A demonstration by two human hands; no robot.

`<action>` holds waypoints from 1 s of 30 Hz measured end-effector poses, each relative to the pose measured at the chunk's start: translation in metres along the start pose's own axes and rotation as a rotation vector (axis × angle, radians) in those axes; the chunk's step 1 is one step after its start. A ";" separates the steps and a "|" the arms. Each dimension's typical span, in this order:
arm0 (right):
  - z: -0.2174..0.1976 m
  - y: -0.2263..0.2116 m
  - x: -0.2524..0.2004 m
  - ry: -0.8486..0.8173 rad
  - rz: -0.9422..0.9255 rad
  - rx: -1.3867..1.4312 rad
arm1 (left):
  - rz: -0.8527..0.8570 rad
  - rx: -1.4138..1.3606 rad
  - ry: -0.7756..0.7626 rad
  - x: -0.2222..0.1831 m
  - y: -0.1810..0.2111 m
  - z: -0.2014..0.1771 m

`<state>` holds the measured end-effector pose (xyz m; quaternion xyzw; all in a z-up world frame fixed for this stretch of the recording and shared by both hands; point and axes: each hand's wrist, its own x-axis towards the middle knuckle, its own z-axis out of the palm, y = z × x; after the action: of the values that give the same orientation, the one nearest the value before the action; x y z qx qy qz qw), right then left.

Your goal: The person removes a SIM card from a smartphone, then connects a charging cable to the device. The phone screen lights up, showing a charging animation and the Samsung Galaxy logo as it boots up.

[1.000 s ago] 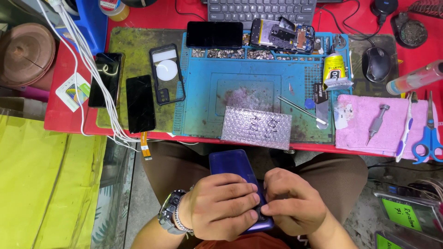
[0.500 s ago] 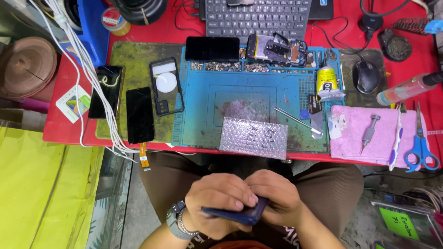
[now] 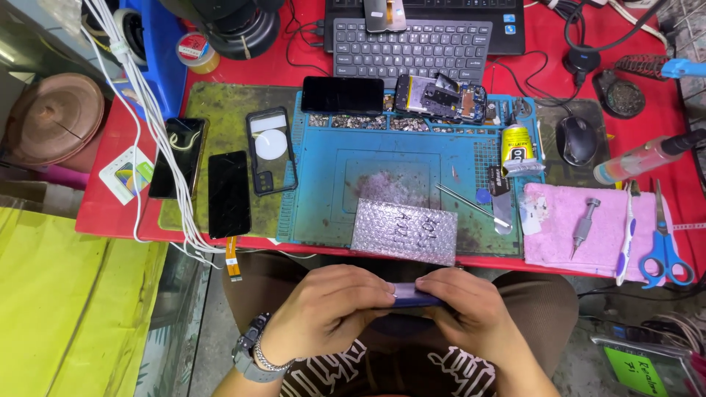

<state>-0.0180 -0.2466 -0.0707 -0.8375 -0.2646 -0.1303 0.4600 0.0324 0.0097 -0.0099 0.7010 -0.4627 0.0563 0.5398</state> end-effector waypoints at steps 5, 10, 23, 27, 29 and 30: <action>0.005 0.002 0.007 -0.030 0.200 0.079 | -0.254 -0.160 0.124 -0.012 -0.026 0.012; 0.044 0.055 0.008 0.015 0.739 0.387 | -0.638 -0.271 0.325 -0.008 -0.089 0.019; 0.049 0.075 0.094 0.162 0.921 1.744 | -0.681 -0.683 0.558 0.005 -0.211 0.054; 0.051 0.107 0.094 0.144 0.938 1.752 | -0.746 -0.587 0.551 0.002 -0.213 0.065; 0.055 0.106 0.093 0.155 0.933 1.775 | -0.759 -0.605 0.534 0.014 -0.182 0.050; 0.057 0.105 0.092 0.161 0.913 1.796 | -0.759 -0.617 0.517 0.020 -0.167 0.042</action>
<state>0.1154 -0.2151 -0.1331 -0.1910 0.1128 0.2496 0.9426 0.1447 -0.0385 -0.1334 0.5912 -0.0251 -0.1098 0.7986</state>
